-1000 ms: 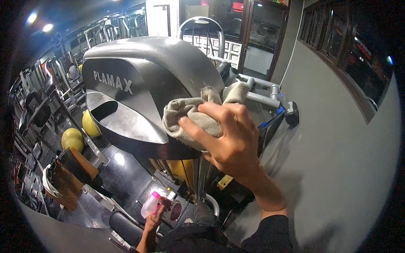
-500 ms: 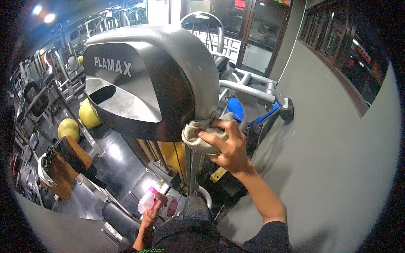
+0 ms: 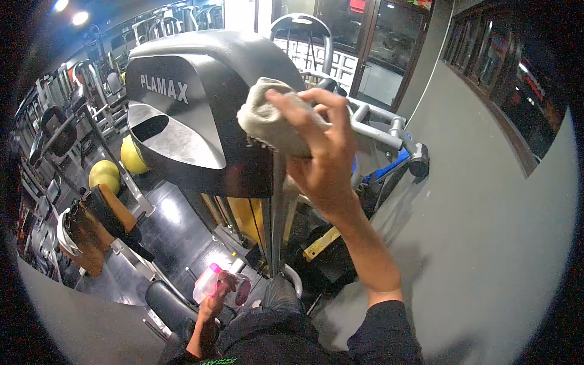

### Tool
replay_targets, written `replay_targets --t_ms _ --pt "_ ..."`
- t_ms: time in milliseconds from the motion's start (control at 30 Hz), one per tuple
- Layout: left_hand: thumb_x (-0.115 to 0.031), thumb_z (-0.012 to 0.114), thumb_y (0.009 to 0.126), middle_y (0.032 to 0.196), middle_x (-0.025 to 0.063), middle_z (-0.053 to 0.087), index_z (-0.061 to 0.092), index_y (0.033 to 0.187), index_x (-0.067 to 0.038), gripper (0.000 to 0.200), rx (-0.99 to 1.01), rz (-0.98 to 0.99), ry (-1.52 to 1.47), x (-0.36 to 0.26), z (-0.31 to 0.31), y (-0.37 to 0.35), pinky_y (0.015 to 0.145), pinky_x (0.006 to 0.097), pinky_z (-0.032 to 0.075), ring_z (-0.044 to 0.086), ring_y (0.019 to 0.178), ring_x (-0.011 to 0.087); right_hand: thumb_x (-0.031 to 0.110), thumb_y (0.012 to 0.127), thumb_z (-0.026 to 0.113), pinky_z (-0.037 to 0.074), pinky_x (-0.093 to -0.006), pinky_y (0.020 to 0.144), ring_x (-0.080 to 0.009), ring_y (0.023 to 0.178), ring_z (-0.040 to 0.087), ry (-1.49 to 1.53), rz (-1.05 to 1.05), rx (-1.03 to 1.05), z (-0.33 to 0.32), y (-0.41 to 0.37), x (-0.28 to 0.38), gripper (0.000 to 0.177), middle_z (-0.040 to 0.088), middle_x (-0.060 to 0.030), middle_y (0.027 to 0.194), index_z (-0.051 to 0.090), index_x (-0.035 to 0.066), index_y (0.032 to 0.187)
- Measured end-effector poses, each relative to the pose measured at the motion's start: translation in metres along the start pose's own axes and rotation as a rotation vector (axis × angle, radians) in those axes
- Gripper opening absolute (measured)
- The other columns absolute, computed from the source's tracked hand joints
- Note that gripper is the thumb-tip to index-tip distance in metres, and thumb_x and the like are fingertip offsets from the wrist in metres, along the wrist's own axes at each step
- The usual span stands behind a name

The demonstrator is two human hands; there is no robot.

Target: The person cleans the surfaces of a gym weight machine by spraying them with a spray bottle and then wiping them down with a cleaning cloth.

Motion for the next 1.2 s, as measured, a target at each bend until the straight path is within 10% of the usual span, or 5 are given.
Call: replay_targets --t_ms 267,500,1200 --pt "-0.02 0.066 0.083 0.077 0.0078 0.057 0.055 0.092 0.0 0.025 -0.027 0.049 0.085 0.018 0.007 -0.008 0.062 0.0319 0.045 0.056 0.069 0.0179 0.004 0.066 0.065 0.041 -0.0402 0.088 -0.0321 0.101 0.049 0.015 0.116 0.012 0.018 -0.097 -0.015 0.057 0.047 -0.0153 0.112 0.057 0.009 0.122" --pt "-0.012 0.066 0.079 0.074 0.0081 0.06 0.06 0.085 0.001 0.016 -0.055 -0.133 0.154 0.011 0.021 -0.026 0.059 0.0287 0.044 0.057 0.065 0.0176 0.026 0.078 0.07 0.031 -0.0461 0.097 -0.0362 0.113 0.039 0.048 0.343 0.156 0.047 -0.188 -0.021 0.071 0.038 -0.0213 0.123 0.035 -0.003 0.133" --pt "-0.022 0.058 0.088 0.075 0.0059 0.06 0.06 0.084 -0.001 0.021 -0.078 0.006 0.438 0.008 0.002 -0.035 0.064 0.0322 0.043 0.055 0.069 0.0182 -0.001 0.07 0.06 0.033 -0.0476 0.099 -0.0397 0.116 0.04 -0.135 0.154 -0.041 0.03 -0.109 0.006 0.065 0.038 -0.0203 0.129 0.043 0.009 0.133"
Point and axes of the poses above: each hand's wrist, its own y-axis towards the middle knuckle, its own z-axis out of the palm, x = y × z, the point moved 5 cm from there along y, towards the middle knuckle
